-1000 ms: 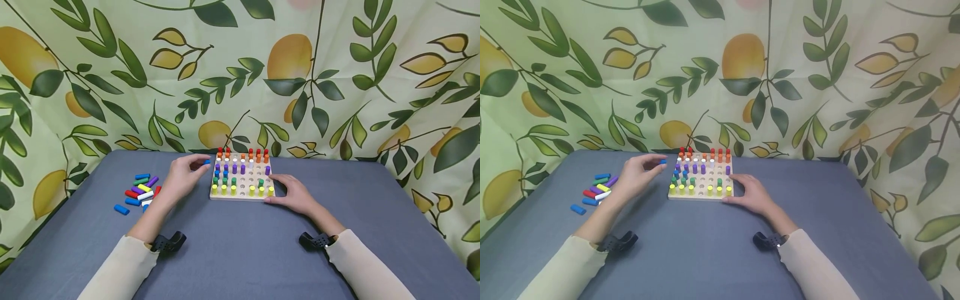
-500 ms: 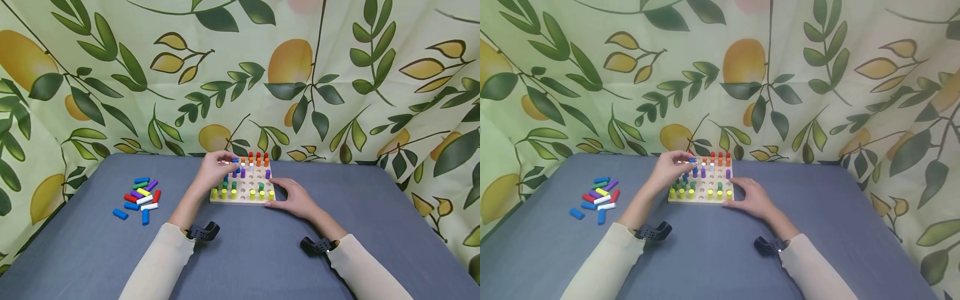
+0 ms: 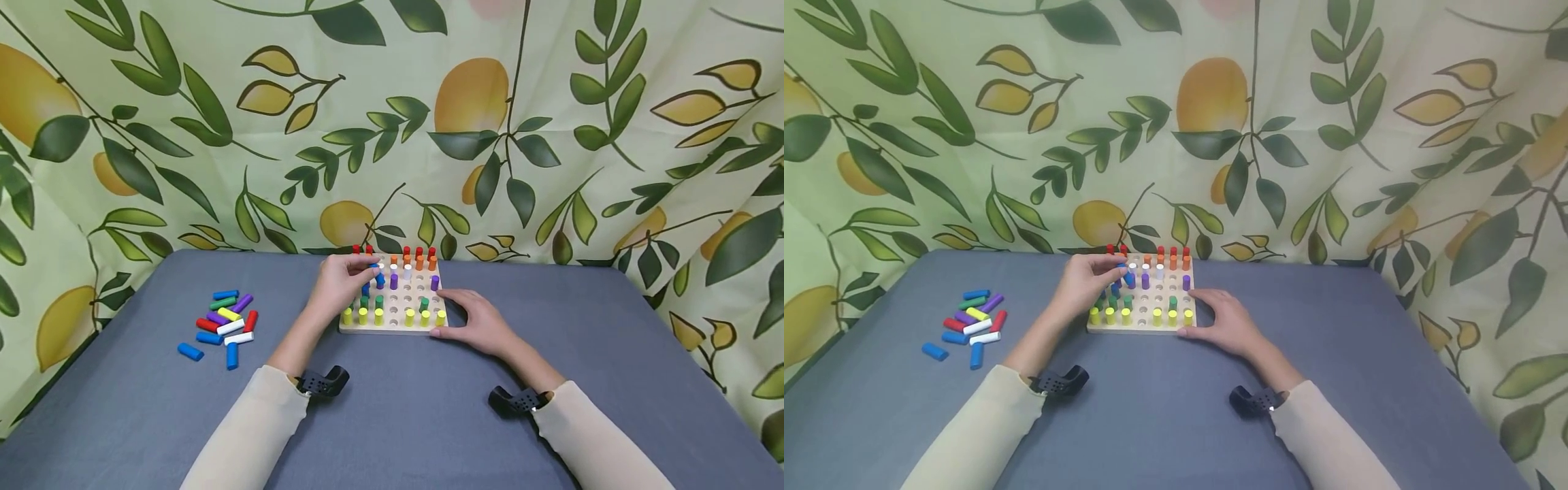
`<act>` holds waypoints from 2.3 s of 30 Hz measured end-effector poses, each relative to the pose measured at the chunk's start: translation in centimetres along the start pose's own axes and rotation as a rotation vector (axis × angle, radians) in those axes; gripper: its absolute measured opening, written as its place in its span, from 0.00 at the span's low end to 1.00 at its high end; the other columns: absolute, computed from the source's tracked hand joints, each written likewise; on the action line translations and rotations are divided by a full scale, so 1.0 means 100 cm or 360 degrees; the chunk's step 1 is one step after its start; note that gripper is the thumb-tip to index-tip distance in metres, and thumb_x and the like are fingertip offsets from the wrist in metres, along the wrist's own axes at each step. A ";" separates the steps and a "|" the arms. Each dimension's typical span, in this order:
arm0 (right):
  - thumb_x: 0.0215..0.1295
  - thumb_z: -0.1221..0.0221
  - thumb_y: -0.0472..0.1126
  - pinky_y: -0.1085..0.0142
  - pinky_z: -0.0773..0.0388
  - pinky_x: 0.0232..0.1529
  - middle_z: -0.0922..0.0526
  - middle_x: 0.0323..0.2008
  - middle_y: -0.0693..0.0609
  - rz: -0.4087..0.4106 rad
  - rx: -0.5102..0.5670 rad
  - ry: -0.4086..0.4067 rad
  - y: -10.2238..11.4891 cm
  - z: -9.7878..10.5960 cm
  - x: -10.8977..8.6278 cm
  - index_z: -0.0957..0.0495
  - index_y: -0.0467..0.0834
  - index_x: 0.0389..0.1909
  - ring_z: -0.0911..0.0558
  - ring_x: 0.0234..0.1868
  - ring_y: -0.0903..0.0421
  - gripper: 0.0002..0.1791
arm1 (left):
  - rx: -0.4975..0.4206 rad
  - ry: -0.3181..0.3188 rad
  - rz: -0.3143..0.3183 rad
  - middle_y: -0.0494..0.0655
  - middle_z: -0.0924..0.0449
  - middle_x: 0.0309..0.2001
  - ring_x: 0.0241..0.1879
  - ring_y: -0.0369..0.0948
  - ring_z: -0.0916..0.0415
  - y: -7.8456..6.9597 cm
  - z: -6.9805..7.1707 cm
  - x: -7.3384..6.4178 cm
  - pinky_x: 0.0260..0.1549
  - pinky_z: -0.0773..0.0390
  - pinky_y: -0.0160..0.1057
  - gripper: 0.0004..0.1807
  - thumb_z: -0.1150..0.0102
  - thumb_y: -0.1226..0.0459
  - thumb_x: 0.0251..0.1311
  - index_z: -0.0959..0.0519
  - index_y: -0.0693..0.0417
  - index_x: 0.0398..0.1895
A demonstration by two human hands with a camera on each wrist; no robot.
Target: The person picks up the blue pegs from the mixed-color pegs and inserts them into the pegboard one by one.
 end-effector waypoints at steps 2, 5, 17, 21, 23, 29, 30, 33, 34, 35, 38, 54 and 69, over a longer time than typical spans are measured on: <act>0.51 0.29 0.67 0.41 0.34 0.71 0.23 0.68 0.48 0.0007 -0.0001 -0.0005 0.001 0.001 0.001 0.28 0.52 0.70 0.29 0.71 0.44 0.47 | 0.0006 -0.0008 -0.0017 0.49 0.12 0.52 0.47 0.45 0.14 0.001 -0.001 0.000 0.51 0.15 0.45 0.16 0.33 0.60 0.65 0.14 0.54 0.53; 0.51 0.29 0.68 0.41 0.34 0.71 0.24 0.68 0.48 0.0014 -0.0011 0.0004 0.001 0.001 0.002 0.28 0.52 0.70 0.29 0.72 0.44 0.47 | 0.0011 -0.0014 -0.0020 0.49 0.12 0.52 0.46 0.44 0.14 0.004 -0.002 0.001 0.50 0.15 0.44 0.16 0.32 0.59 0.64 0.13 0.55 0.52; 0.51 0.29 0.67 0.42 0.33 0.71 0.24 0.68 0.48 0.0015 -0.0005 0.0011 0.001 0.000 0.002 0.28 0.51 0.70 0.29 0.71 0.44 0.46 | 0.0085 -0.0046 -0.0002 0.48 0.10 0.44 0.39 0.42 0.16 0.012 -0.006 0.002 0.42 0.17 0.41 0.13 0.31 0.58 0.63 0.12 0.53 0.47; 0.51 0.28 0.66 0.42 0.33 0.71 0.23 0.68 0.48 0.0026 0.0005 -0.0005 0.000 0.000 0.003 0.27 0.51 0.70 0.29 0.71 0.44 0.46 | 0.0081 -0.0053 -0.0020 0.49 0.10 0.42 0.39 0.42 0.16 0.011 -0.008 0.003 0.43 0.16 0.41 0.13 0.32 0.58 0.64 0.12 0.53 0.47; 0.51 0.29 0.66 0.41 0.33 0.71 0.24 0.68 0.48 0.0020 0.0004 -0.0001 -0.001 0.000 0.002 0.27 0.51 0.70 0.29 0.71 0.44 0.46 | 0.0083 -0.0034 -0.0023 0.49 0.10 0.41 0.38 0.42 0.16 0.012 -0.010 0.002 0.42 0.17 0.40 0.12 0.32 0.59 0.64 0.13 0.53 0.47; 0.51 0.29 0.67 0.42 0.33 0.71 0.24 0.68 0.48 0.0024 0.0006 0.0007 -0.001 0.000 0.002 0.27 0.51 0.70 0.28 0.71 0.44 0.46 | 0.0106 0.0022 -0.0017 0.48 0.11 0.40 0.35 0.40 0.17 0.016 -0.016 0.001 0.38 0.18 0.37 0.11 0.33 0.59 0.64 0.13 0.54 0.46; 0.51 0.29 0.67 0.42 0.33 0.71 0.23 0.68 0.48 0.0027 0.0008 0.0005 -0.001 0.001 0.002 0.27 0.51 0.70 0.28 0.71 0.45 0.46 | 0.0112 0.0021 -0.0019 0.48 0.11 0.40 0.35 0.40 0.17 0.017 -0.016 0.001 0.39 0.18 0.38 0.11 0.33 0.59 0.65 0.13 0.54 0.46; 0.51 0.29 0.67 0.42 0.34 0.71 0.23 0.68 0.48 0.0027 0.0005 0.0001 0.000 0.002 0.003 0.27 0.51 0.70 0.28 0.71 0.45 0.46 | 0.0131 0.0022 -0.0031 0.47 0.11 0.41 0.37 0.41 0.17 0.017 -0.017 0.001 0.40 0.18 0.39 0.10 0.33 0.60 0.65 0.13 0.53 0.45; 0.51 0.29 0.67 0.42 0.34 0.71 0.23 0.68 0.48 0.0026 0.0003 0.0001 0.000 0.002 0.003 0.27 0.51 0.70 0.28 0.71 0.45 0.46 | 0.0136 0.0024 -0.0032 0.47 0.11 0.42 0.37 0.41 0.17 0.018 -0.018 0.001 0.40 0.18 0.39 0.10 0.33 0.60 0.65 0.13 0.53 0.45; 0.51 0.29 0.67 0.42 0.34 0.71 0.23 0.68 0.48 0.0025 -0.0001 0.0002 0.001 0.003 0.003 0.28 0.51 0.70 0.28 0.71 0.45 0.46 | 0.0143 0.0024 -0.0034 0.47 0.11 0.42 0.37 0.41 0.17 0.018 -0.018 0.001 0.40 0.18 0.40 0.10 0.33 0.60 0.65 0.13 0.53 0.45; 0.51 0.29 0.67 0.42 0.33 0.71 0.23 0.68 0.48 0.0023 -0.0006 0.0004 0.001 0.003 0.003 0.28 0.51 0.70 0.28 0.71 0.45 0.46 | 0.0155 0.0022 -0.0029 0.47 0.11 0.43 0.38 0.41 0.17 0.019 -0.019 0.002 0.41 0.18 0.40 0.09 0.33 0.60 0.65 0.13 0.53 0.45; 0.52 0.29 0.66 0.41 0.33 0.70 0.23 0.68 0.47 0.0035 -0.0011 -0.0005 0.001 0.003 0.001 0.27 0.50 0.70 0.28 0.71 0.43 0.46 | 0.0197 -0.0003 -0.0056 0.47 0.11 0.43 0.38 0.41 0.17 0.020 -0.019 0.000 0.39 0.18 0.39 0.09 0.32 0.60 0.63 0.12 0.52 0.44; 0.52 0.29 0.67 0.40 0.33 0.70 0.23 0.68 0.47 0.0009 -0.0018 -0.0004 0.002 0.002 0.000 0.27 0.50 0.69 0.28 0.71 0.43 0.46 | 0.0230 0.0018 -0.0061 0.47 0.11 0.44 0.38 0.40 0.19 0.022 -0.019 0.000 0.38 0.21 0.36 0.09 0.31 0.60 0.63 0.12 0.51 0.44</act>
Point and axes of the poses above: each hand's wrist, its own x-axis towards the middle knuckle, its own z-axis out of the back of the hand, y = z × x, the point moved 5 cm from there along x, towards the middle knuckle
